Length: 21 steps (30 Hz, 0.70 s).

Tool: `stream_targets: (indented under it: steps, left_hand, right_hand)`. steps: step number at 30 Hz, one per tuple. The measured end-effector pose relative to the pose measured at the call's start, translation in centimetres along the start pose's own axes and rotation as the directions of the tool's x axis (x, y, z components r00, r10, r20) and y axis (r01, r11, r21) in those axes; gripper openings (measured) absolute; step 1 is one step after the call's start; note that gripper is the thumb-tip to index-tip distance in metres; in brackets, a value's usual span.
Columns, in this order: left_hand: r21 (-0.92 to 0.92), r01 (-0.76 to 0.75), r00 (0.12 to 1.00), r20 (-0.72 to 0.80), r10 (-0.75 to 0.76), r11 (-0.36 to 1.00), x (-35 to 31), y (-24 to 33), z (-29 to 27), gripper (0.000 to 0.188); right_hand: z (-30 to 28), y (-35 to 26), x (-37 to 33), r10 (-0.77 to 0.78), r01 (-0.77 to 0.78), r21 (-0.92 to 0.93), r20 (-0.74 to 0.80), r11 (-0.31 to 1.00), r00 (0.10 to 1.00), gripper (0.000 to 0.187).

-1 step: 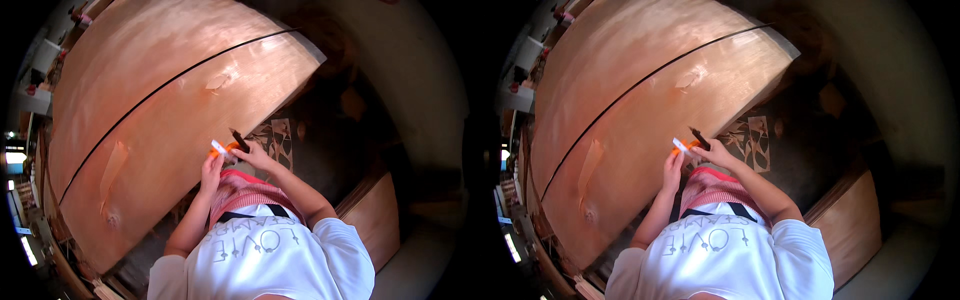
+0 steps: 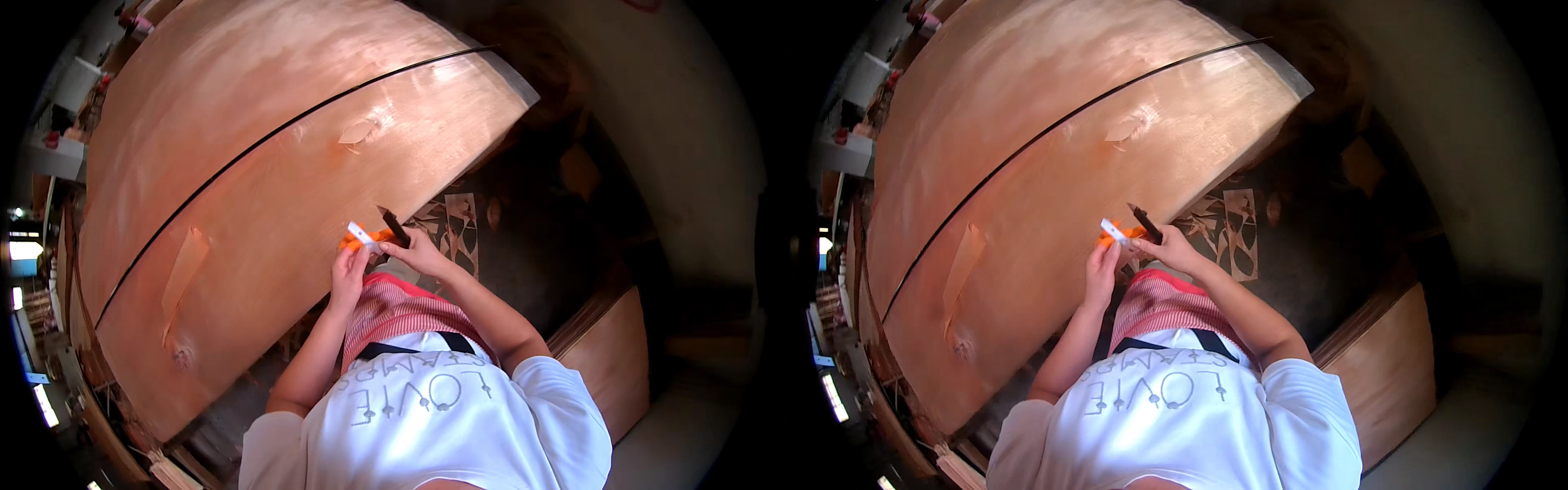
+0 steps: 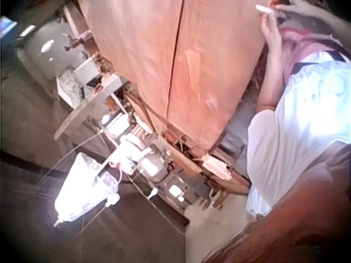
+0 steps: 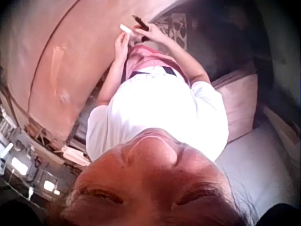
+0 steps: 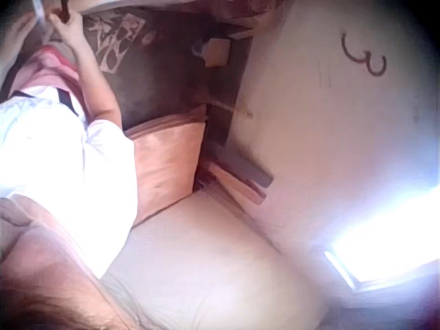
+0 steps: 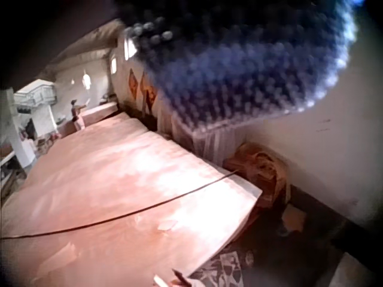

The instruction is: The person repairs a large wood veneer sheet by using a utility knife to cut out knots and imperfections, removing the damaged pieces, and then using small matching veneer patches to fill the holes. The person handles the veneer sheets, a knife, and a thin black guide bar.

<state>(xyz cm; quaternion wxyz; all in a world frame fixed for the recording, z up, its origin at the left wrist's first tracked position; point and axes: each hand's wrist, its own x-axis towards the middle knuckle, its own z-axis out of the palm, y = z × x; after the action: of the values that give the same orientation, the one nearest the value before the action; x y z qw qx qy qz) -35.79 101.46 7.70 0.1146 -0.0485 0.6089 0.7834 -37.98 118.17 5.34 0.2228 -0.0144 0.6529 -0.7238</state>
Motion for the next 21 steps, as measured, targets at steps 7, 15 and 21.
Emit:
stream_targets:
  steps: [7, 15, 21]
  left_hand:
    - [0.702, -0.396, 0.910, 0.215, 0.354, 0.592, 11.0, -2.3, 0.8, 0.032]
    - [0.913, -0.373, 0.870, 0.281, 0.405, 0.166, 26.0, -4.9, -0.8, 0.063]
    - [0.934, -0.337, 0.912, 0.292, 0.288, 0.120, 28.6, -6.3, -1.2, 0.074]
  right_hand:
    - [-7.0, -0.7, 5.3, 0.185, -0.198, -0.174, -0.087, 0.965, 0.979, 0.018]
    - [-13.3, -2.9, 11.3, 0.209, -0.256, -0.259, -0.196, 0.931, 0.958, 0.012]
    - [-14.3, -2.8, 19.5, 0.151, -0.193, -0.224, -0.192, 0.955, 0.970, 0.015]
